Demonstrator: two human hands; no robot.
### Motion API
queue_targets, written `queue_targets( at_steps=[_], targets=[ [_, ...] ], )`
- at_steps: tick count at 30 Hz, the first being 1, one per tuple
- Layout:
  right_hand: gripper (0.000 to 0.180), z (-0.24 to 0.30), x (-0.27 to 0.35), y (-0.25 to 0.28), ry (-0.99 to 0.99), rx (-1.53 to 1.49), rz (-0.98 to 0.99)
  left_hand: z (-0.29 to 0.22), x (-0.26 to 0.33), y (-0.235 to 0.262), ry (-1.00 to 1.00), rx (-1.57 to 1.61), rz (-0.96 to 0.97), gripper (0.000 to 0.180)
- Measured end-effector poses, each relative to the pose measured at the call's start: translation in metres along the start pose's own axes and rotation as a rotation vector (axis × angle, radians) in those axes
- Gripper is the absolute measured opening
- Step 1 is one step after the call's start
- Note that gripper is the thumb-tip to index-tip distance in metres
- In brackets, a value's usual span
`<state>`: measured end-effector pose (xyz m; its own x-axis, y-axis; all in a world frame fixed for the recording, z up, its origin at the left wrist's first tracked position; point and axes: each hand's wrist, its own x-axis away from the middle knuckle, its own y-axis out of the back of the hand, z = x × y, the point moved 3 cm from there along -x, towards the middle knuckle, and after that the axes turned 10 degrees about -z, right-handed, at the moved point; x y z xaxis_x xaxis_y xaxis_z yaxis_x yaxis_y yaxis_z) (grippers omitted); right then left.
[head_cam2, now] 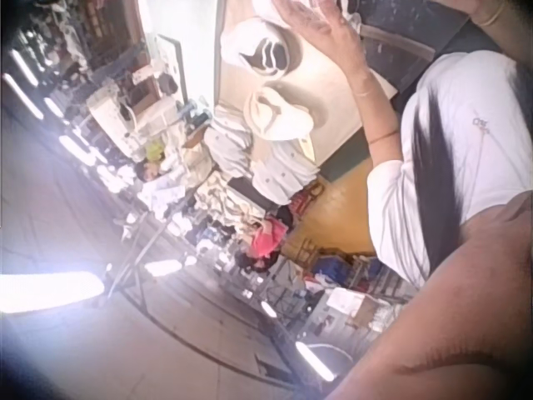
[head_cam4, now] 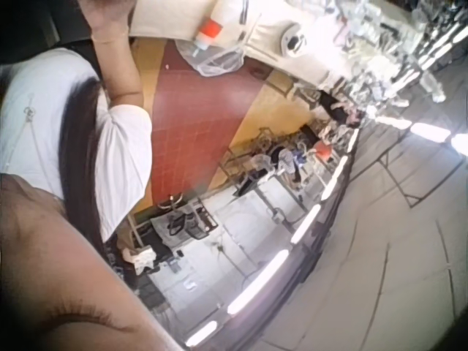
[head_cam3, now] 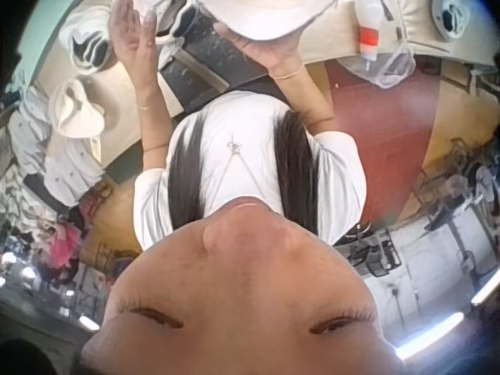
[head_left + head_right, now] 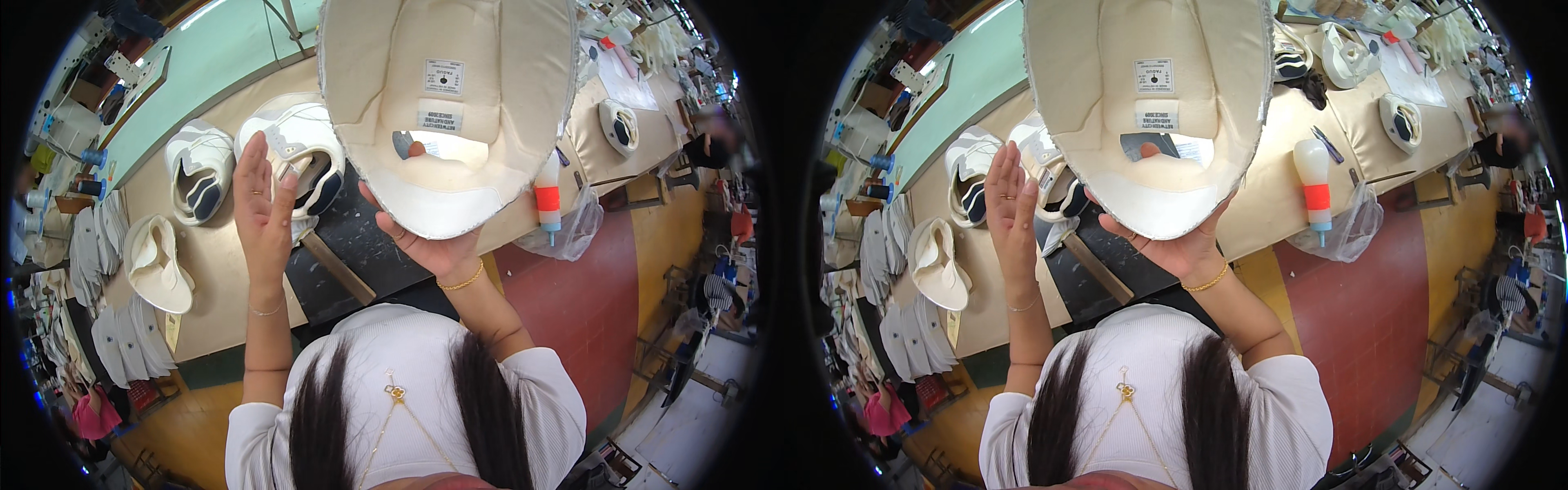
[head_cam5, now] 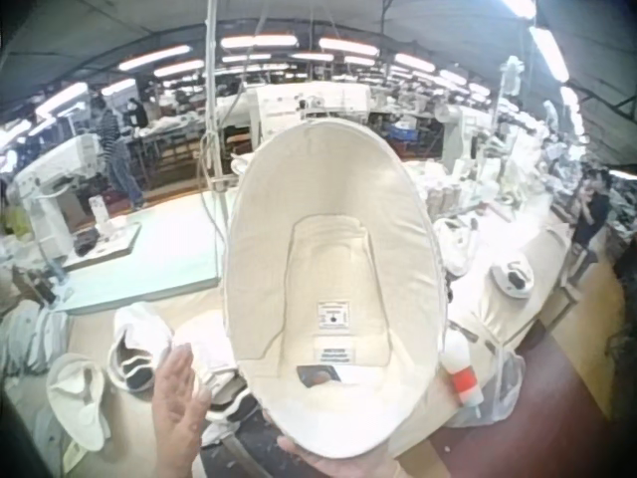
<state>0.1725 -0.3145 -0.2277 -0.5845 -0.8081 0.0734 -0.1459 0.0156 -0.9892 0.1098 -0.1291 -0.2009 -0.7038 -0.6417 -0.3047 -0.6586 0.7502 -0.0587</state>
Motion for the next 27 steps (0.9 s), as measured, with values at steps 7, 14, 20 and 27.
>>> queue_targets(
  at_steps=[7,14,20,27],
  targets=[
    [0.097,0.002,-0.001,-0.001,0.047,-0.019,-0.011,0.003,0.001,0.007,-0.071,-0.171,-0.057,0.048],
    [0.095,0.048,0.006,0.001,0.563,0.468,-0.226,0.020,0.020,-0.007,-0.296,-0.796,0.164,0.043],
    [0.091,0.105,0.035,-0.017,0.989,0.558,-0.248,0.037,0.015,0.001,-0.015,-0.737,0.143,0.034],
    [0.092,0.190,0.068,-0.044,1.720,1.118,-0.574,-0.034,-0.029,0.099,0.156,0.419,-0.559,0.031]
  ],
)
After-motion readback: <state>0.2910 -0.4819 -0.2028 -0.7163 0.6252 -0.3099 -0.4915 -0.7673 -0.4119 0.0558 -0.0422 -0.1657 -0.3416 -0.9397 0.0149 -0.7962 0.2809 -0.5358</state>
